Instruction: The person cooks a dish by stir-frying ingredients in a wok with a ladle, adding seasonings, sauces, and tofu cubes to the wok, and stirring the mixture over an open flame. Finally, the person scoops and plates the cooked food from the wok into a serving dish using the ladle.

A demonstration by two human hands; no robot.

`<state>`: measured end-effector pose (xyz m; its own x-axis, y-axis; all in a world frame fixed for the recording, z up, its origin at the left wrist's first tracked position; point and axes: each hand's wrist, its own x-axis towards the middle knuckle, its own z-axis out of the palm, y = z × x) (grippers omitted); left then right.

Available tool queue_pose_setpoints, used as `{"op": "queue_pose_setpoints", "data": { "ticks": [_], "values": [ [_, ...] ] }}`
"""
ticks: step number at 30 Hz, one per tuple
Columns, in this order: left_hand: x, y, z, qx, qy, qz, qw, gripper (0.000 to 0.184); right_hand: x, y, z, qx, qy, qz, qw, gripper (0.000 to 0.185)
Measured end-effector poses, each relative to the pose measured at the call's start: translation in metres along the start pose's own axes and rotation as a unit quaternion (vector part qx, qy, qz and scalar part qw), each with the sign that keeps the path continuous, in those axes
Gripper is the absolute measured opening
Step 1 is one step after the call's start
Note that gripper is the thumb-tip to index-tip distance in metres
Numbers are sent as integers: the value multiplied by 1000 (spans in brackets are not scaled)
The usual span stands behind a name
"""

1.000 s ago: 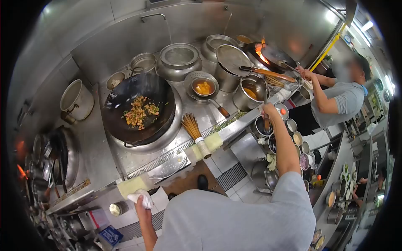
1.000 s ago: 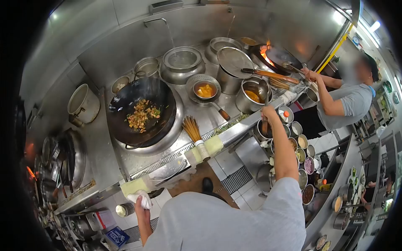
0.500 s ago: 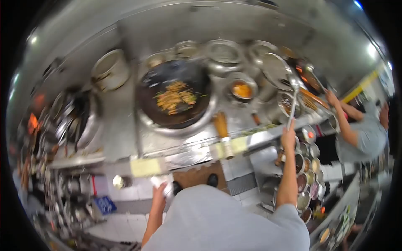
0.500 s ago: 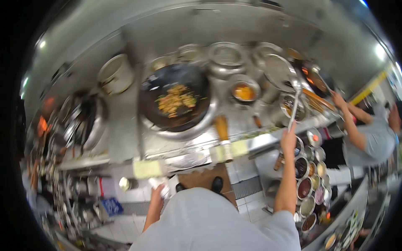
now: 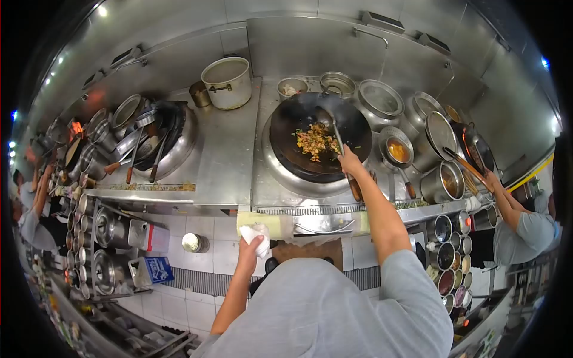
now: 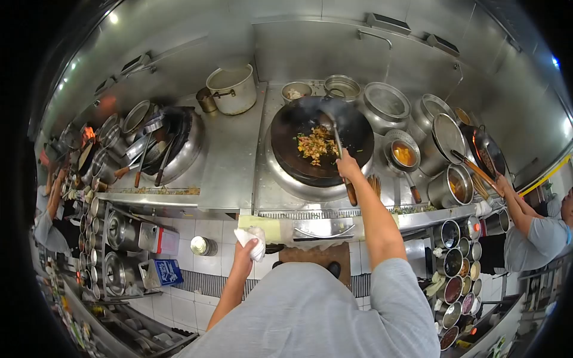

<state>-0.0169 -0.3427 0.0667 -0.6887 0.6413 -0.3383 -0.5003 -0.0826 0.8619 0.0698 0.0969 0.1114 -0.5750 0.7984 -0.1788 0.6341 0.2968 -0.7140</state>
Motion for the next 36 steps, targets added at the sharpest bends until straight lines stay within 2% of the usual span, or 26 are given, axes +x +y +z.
{"op": "queue_pose_setpoints", "data": {
  "ticks": [1, 2, 3, 4, 6, 7, 8, 9, 10, 12, 14, 15, 17, 20, 21, 22, 23, 24, 26, 27, 29, 31, 32, 34, 36],
  "values": [
    [1, -3, -13, -1, -3, -3, 1000, 44, -7, 3, 7, -2, 2, 4, 1000, 44],
    [4, -10, -25, 1, 4, -22, 1000, 45, -17, 15, 12, -154, 36, -93, 983, 49],
    [6, -15, -36, 3, 9, -41, 999, 46, -31, 21, 17, -302, 67, -184, 933, 53],
    [8, -21, -46, -4, 11, -46, 999, 46, -48, 30, 21, -306, 69, -172, 934, 53],
    [12, -22, -57, -1, 5, -60, 998, 45, -90, 29, 11, -361, 17, -167, 917, 67],
    [11, -24, -63, 6, 8, -67, 998, 44, -87, 59, 13, -322, 37, -221, 920, 60],
    [10, -18, -63, 14, 13, -86, 996, 41, -104, 44, -6, -162, -33, -107, 980, 54],
    [12, -17, -67, 26, 4, -102, 994, 41, -118, 31, -28, 11, -95, 14, 995, 51],
    [13, -17, -71, 31, 14, -89, 995, 41, -128, 56, -44, 137, -108, 68, 982, 48],
    [15, -20, -75, 45, 37, -72, 996, 42, -164, 87, -81, 118, -268, 142, 945, 46],
    [11, -13, -70, 58, 44, -63, 995, 42, -201, 117, -89, 112, -440, 235, 860, 44],
    [9, -10, -66, 60, 41, -65, 995, 43, -217, 143, -77, 123, -439, 244, 856, 44],
    [3, -5, -52, 67, 62, -67, 994, 43, -240, 213, -30, 86, -507, 299, 804, 47],
    [-8, -3, -31, 86, 75, -78, 990, 42, -233, 377, 71, 292, -406, 299, 812, 47],
    [-12, -3, -23, 93, 74, -81, 990, 43, -231, 388, 87, 300, -412, 299, 807, 47],
    [-16, -4, -15, 100, 73, -83, 989, 44, -222, 388, 106, 402, -192, 353, 822, 43],
    [-19, -2, -5, 108, 78, -81, 988, 44, -210, 390, 123, 479, 39, 387, 787, 40],
    [-24, 1, 5, 138, 69, -93, 984, 46, -195, 397, 136, 484, 31, 388, 784, 40],
    [-32, 1, 21, 178, 64, -99, 977, 51, -161, 413, 163, 587, 133, 461, 652, 35],
    [-34, 1, 28, 182, 72, -94, 976, 51, -152, 430, 182, 590, 123, 460, 651, 35],
    [-39, 5, 36, 205, 64, -123, 969, 51, -141, 444, 215, 569, 223, 309, 729, 28],
    [-35, 3, 31, 195, 64, -115, 972, 48, -178, 378, 182, 626, 214, 148, 735, 22],
    [-30, 0, 30, 191, 53, -115, 973, 48, -184, 383, 191, 643, 225, 220, 698, 17],
    [-30, 5, 36, 183, 46, -110, 976, 45, -232, 338, 161, 511, 109, 289, 802, 24],
    [-20, 3, 34, 167, 45, -92, 981, 44, -258, 231, 82, 573, 27, 307, 760, 34]
  ]
}}
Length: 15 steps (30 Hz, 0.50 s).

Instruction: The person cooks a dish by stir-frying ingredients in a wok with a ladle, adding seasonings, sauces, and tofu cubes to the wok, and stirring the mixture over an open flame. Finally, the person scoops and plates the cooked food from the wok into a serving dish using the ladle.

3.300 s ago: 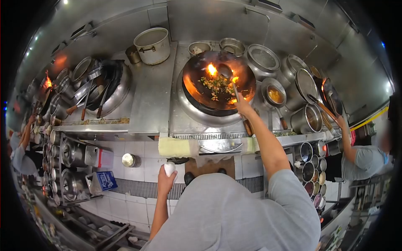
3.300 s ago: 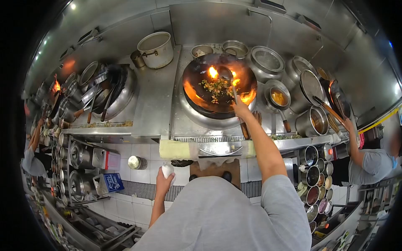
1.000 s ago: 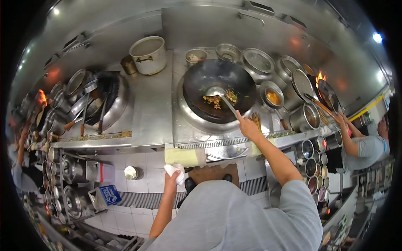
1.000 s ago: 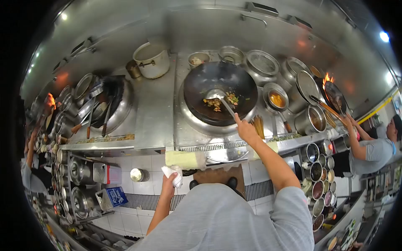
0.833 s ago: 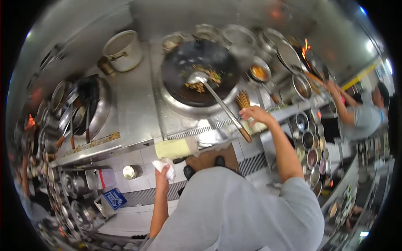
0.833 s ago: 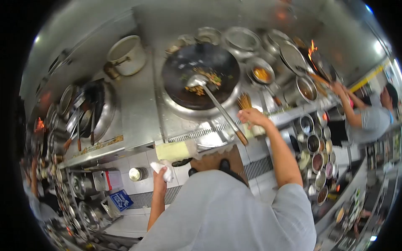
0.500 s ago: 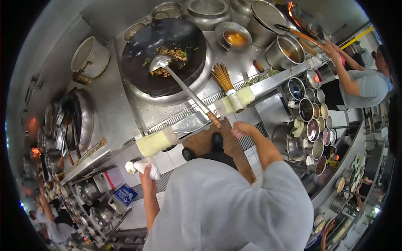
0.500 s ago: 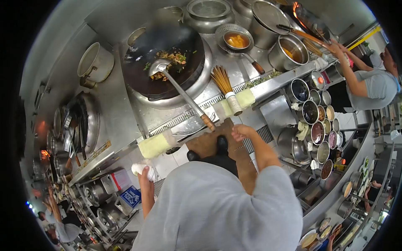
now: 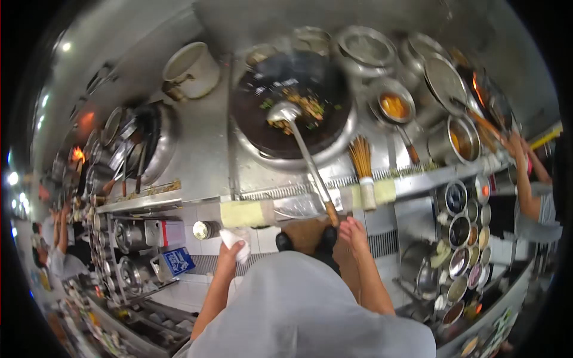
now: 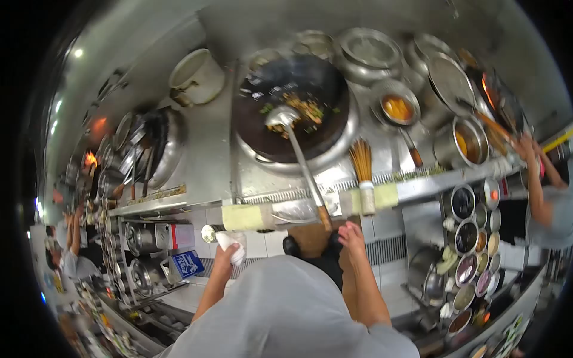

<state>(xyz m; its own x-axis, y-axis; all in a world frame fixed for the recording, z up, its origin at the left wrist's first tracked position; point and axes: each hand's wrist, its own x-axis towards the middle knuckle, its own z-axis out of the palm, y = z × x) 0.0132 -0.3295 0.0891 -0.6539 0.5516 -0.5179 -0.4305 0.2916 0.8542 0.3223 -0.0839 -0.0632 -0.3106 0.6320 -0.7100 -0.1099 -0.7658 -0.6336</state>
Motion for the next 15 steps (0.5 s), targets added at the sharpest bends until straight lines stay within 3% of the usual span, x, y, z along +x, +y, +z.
{"op": "queue_pose_setpoints", "data": {
  "ticks": [1, 3, 4, 5, 6, 7, 9, 13, 15],
  "values": [
    [1, -1, 0, -6, -3, 1, 1000, 43, -31, -42, 29, -15, -20, -10, 1000, 34],
    [1, 10, 3, -26, -30, -33, 999, 43, -63, -103, 93, 143, -209, 22, 967, 49],
    [13, -2, -1, -32, -38, 6, 999, 43, -53, -118, 117, -75, -208, -30, 975, 52],
    [26, -13, -3, -34, -52, 43, 997, 44, -43, -137, 133, -283, -190, -89, 936, 55],
    [24, -10, -1, -41, -47, 50, 997, 44, -17, -149, 142, -474, -167, -251, 827, 57],
    [24, -5, 3, -42, -52, 61, 996, 44, 12, -155, 152, -628, -124, -392, 661, 58],
    [26, 4, 5, -43, -77, 68, 994, 44, 36, -176, 176, -703, 29, -431, 565, 57],
    [30, -4, -9, -70, -88, 76, 991, 45, 2, -198, 199, -735, 25, -337, 588, 55],
    [32, -16, -26, -77, -50, 90, 992, 45, -25, -200, 169, -723, -38, -447, 526, 56]
  ]
}}
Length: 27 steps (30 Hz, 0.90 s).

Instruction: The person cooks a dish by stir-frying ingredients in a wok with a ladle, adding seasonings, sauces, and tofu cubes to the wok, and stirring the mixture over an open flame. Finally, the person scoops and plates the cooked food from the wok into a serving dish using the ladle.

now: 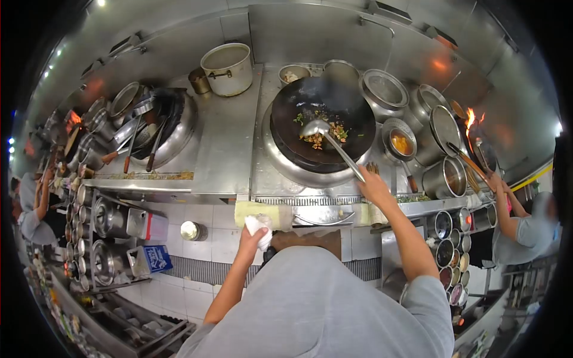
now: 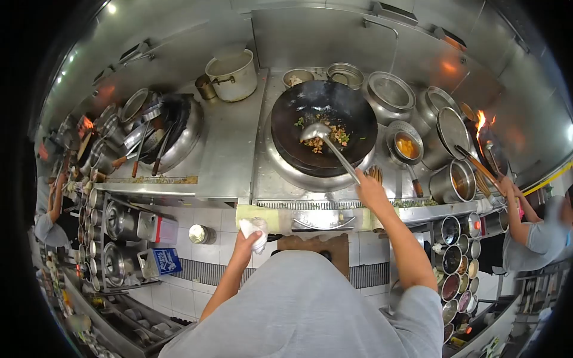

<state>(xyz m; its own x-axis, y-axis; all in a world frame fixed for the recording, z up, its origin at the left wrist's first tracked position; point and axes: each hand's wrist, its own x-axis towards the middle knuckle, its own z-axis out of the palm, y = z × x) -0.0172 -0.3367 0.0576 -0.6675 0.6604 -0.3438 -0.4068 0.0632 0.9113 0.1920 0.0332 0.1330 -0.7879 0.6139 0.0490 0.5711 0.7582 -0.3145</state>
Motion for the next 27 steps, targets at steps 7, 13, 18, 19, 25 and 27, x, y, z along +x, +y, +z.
{"op": "queue_pose_setpoints", "data": {
  "ticks": [7, 13, 18, 19, 25, 27],
  "values": [
    [-7, -18, -47, -81, 61, -44, 994, 45, -27, -65, -72, 123, -195, 193, 954, 57],
    [-3, -3, -58, -21, 69, 30, 997, 42, -17, -25, -45, -22, -58, 90, 994, 61],
    [-12, 11, -66, -29, 93, 16, 995, 43, -29, -48, -83, 86, -206, 158, 962, 62],
    [-10, 10, -65, -43, 84, 17, 995, 43, -17, -25, -53, 122, -148, 146, 970, 60],
    [-8, 10, -67, -38, 80, 37, 995, 43, 28, -37, 7, 392, 0, 284, 875, 57],
    [-8, 2, -69, -52, 94, 22, 994, 44, 35, -32, 11, 484, -48, 282, 827, 60]
  ]
}}
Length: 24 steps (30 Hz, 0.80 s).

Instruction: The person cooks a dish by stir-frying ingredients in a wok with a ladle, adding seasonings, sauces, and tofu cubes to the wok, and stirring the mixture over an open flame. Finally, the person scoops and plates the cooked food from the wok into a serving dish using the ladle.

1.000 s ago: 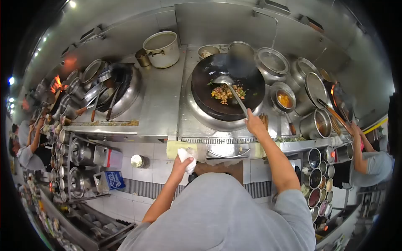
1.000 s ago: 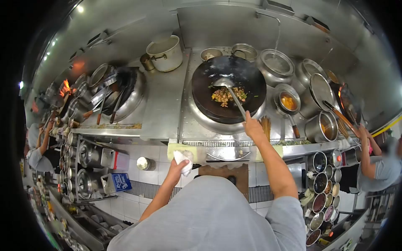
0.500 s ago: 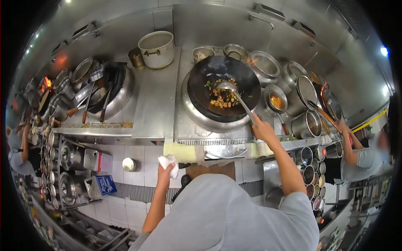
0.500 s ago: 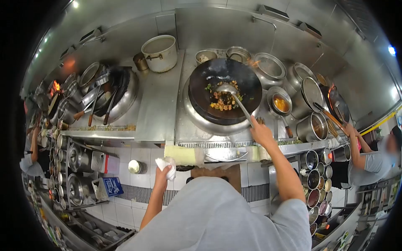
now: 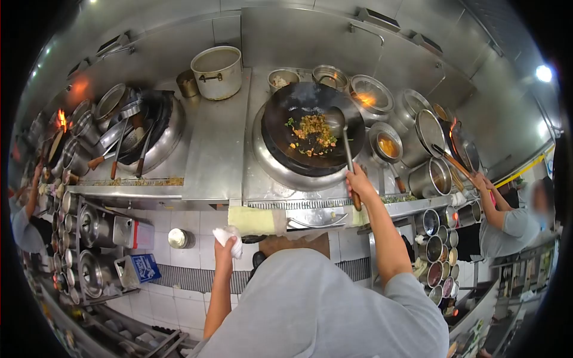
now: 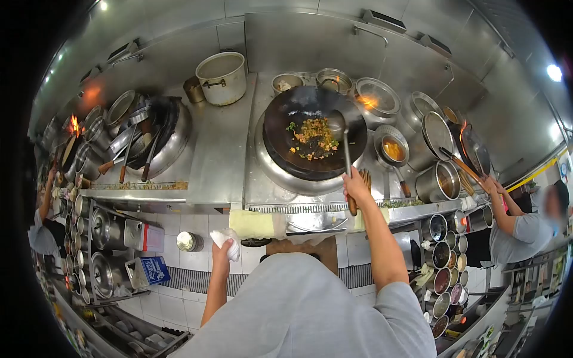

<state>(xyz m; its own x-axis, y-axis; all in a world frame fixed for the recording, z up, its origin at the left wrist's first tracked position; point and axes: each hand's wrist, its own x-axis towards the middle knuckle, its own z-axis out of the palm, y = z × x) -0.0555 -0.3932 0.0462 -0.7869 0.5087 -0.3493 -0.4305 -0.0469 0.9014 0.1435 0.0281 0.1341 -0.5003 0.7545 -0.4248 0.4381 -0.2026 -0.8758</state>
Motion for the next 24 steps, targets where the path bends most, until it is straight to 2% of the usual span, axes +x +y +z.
{"op": "queue_pose_setpoints", "data": {
  "ticks": [3, 5, 7, 9, 12, 13, 15, 16, 17, 18, 19, 21, 23, 24],
  "values": [
    [4, -5, -2, -14, -5, -19, 1000, 43, 19, -9, -14, 61, -47, 10, 997, 61],
    [4, -1, 0, -1, -8, -10, 1000, 44, 33, -17, -11, 32, -33, -12, 999, 64],
    [1, -2, -3, 17, -14, -4, 1000, 44, 45, -23, 0, -153, 101, -69, 981, 65],
    [6, -6, -5, 6, -28, -19, 999, 45, 51, -15, 8, -164, 109, -60, 979, 67],
    [17, -7, -15, 20, -43, -27, 999, 46, 28, 3, 6, -391, 52, -172, 903, 65],
    [15, -12, -19, 23, -45, -35, 998, 47, 10, 0, 8, -396, 48, -168, 902, 65],
    [15, -10, -26, 33, -30, -37, 998, 47, -37, -20, 24, -272, 5, -79, 959, 66],
    [16, -7, -28, 28, -31, -30, 999, 47, -42, -23, 26, -151, -19, -33, 988, 64],
    [18, -5, -29, 23, -36, -21, 999, 46, -39, -23, 27, -148, -18, -30, 988, 64],
    [19, -4, -29, 25, -28, -13, 999, 45, -34, -25, 26, 8, -66, 15, 998, 63],
    [21, -2, -28, 29, -33, -13, 999, 45, -28, -27, 23, 165, -111, 56, 978, 62],
    [22, 6, -24, 24, -59, -17, 998, 45, -20, -19, 29, 157, -103, 71, 980, 61],
    [26, 10, -17, 34, -61, 0, 998, 45, -19, -21, 43, 28, -36, -1, 999, 60],
    [26, 11, -14, 40, -54, 8, 998, 45, -25, -20, 45, 61, -52, -10, 997, 60]
  ]
}}
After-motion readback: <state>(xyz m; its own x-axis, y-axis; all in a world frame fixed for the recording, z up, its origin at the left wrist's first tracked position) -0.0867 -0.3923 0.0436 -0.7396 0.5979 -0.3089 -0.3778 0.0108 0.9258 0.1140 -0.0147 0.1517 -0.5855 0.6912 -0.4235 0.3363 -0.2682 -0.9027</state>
